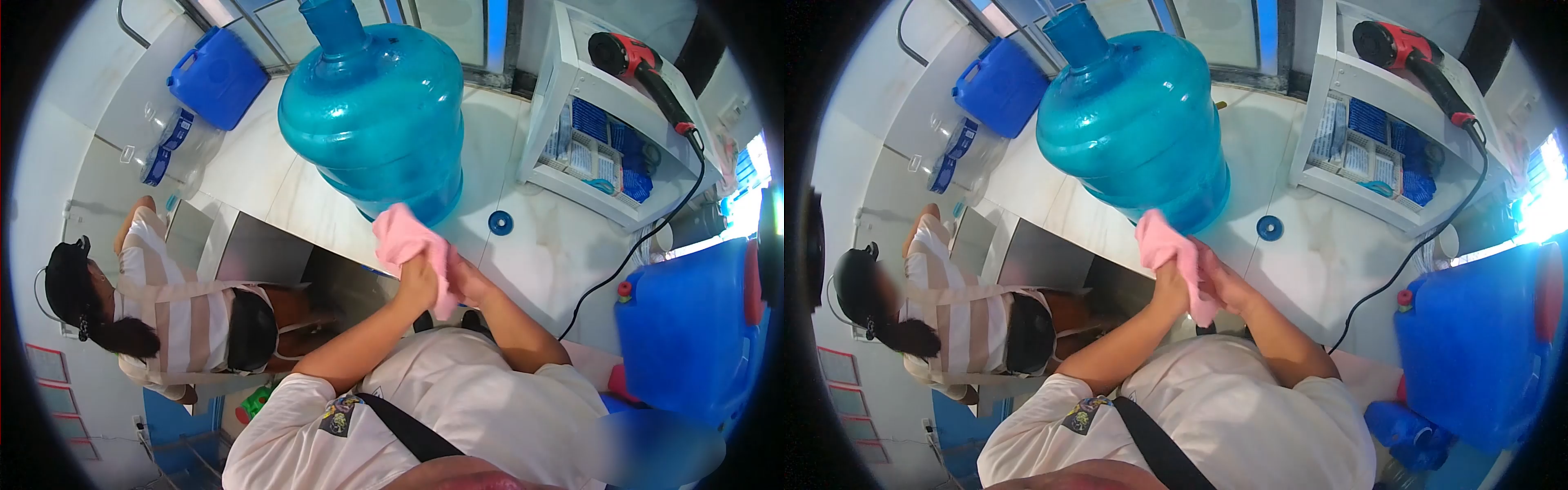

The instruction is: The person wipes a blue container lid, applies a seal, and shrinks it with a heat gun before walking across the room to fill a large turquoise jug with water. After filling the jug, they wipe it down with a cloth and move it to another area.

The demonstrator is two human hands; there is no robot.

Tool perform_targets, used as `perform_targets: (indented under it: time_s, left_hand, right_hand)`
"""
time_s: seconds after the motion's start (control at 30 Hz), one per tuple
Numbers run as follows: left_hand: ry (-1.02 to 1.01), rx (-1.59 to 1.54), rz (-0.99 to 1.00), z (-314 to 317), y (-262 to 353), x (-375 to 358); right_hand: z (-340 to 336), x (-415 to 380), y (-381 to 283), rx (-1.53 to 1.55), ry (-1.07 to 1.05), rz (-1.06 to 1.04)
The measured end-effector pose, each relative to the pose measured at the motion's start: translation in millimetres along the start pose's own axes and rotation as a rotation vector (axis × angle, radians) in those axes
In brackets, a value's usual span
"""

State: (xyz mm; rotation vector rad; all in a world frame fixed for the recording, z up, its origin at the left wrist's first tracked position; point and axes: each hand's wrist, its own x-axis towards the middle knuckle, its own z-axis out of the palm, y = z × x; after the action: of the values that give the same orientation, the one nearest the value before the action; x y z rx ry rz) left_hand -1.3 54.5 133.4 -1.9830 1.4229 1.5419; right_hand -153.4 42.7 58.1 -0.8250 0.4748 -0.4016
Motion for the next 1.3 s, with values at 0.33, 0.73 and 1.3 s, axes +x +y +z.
perform_targets:
  time_s: [0.33, 0.73, 1.3]
  left_hand:
    - [0.796, 0.302, 1.026, -28.6, 17.6, -185.6]
    - [1.686, -0.250, 0.865, -204.0, 0.5, -148.6]
    - [1.501, -0.211, 0.911, -198.3, 2.2, -144.4]
  right_hand:
    - [64.1, -14.4, -109.2, 0.198, 0.022, -0.544]
    - [127.4, 85.0, -295.6, -1.382, 0.475, -0.920]
    - [89.1, 50.9, -149.8, -0.502, 0.236, -0.957]
